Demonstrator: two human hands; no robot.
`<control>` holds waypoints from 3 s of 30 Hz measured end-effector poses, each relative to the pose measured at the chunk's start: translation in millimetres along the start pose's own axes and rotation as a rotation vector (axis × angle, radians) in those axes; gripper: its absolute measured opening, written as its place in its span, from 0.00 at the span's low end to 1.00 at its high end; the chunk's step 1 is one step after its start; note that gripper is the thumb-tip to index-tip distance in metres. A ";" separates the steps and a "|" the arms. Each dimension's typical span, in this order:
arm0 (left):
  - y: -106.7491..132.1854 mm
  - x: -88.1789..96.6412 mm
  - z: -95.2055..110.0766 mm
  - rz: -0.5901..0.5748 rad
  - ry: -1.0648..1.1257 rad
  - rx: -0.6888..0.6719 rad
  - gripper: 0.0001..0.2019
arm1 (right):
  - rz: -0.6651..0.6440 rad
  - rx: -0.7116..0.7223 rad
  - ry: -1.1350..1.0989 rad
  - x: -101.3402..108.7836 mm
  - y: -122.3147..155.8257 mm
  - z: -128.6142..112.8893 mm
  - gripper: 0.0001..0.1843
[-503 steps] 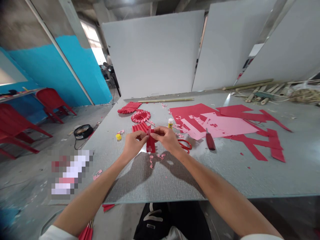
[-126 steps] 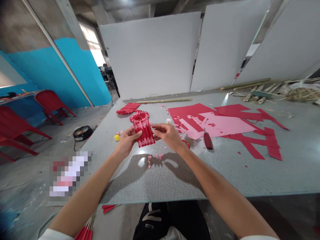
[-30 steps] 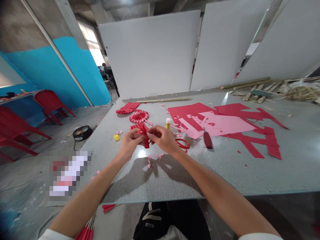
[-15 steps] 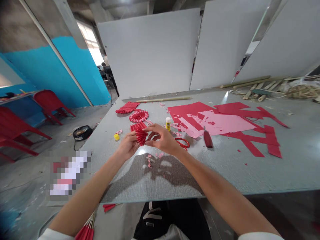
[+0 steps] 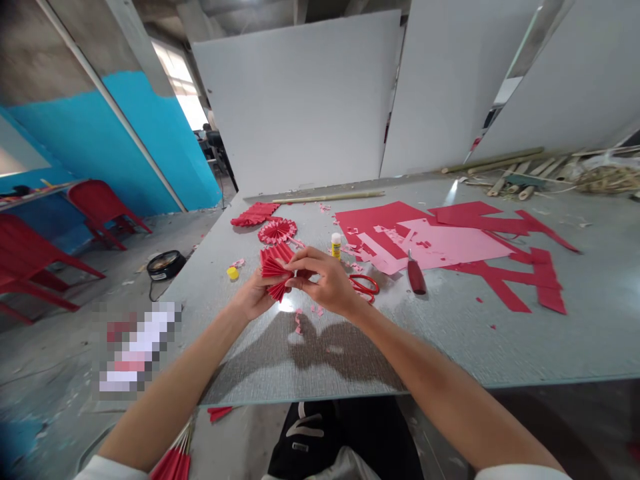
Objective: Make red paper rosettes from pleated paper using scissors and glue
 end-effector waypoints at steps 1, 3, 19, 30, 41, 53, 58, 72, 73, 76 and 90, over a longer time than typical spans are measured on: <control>0.1 -0.3 0.0 -0.001 -0.005 0.000 0.10 | 0.013 0.015 0.003 0.2 -0.2 -0.9 0.08; 0.7 -1.4 0.3 -0.007 -0.015 0.000 0.11 | 0.040 0.045 0.021 0.4 -0.4 -2.6 0.07; 15.0 -8.7 33.0 -0.002 -0.416 -0.604 0.16 | 0.215 0.082 0.084 16.5 0.6 -7.1 0.02; 26.7 -24.9 24.6 -0.053 -0.950 -0.847 0.27 | 0.183 0.059 0.089 16.3 -2.7 -6.0 0.05; 20.9 -25.8 31.6 -0.012 -0.585 -0.645 0.16 | 0.130 -0.103 -0.026 10.2 -1.3 11.7 0.08; 12.0 -12.7 21.3 0.050 -0.424 -0.545 0.22 | 0.029 -0.482 -0.117 -5.0 2.1 28.9 0.17; 8.1 -7.3 18.1 0.113 -0.549 -0.625 0.17 | 0.006 -0.501 -0.099 -10.3 5.1 37.9 0.18; -10.2 8.5 8.7 0.094 -0.780 -0.698 0.16 | -0.034 -0.579 -0.006 -29.4 12.7 56.5 0.19; -11.5 9.2 7.8 0.109 -0.733 -0.670 0.19 | -0.025 -0.596 -0.039 -30.0 12.8 58.3 0.19; -15.9 10.2 5.1 0.104 -0.577 -0.564 0.27 | 0.019 -0.645 -0.166 -30.7 12.8 63.1 0.21; -21.2 17.4 9.1 0.083 -0.443 -0.419 0.14 | -0.095 -0.761 -0.509 -33.1 24.7 69.2 0.21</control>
Point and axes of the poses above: each hand's wrist, its own y-axis away from the middle knuckle, its own x-axis out of the back of the hand, z = x × y, the point moved 4 cm from there along -y, towards the middle knuckle, and after that the axes turned 8 degrees about y, right-handed, at the moved point
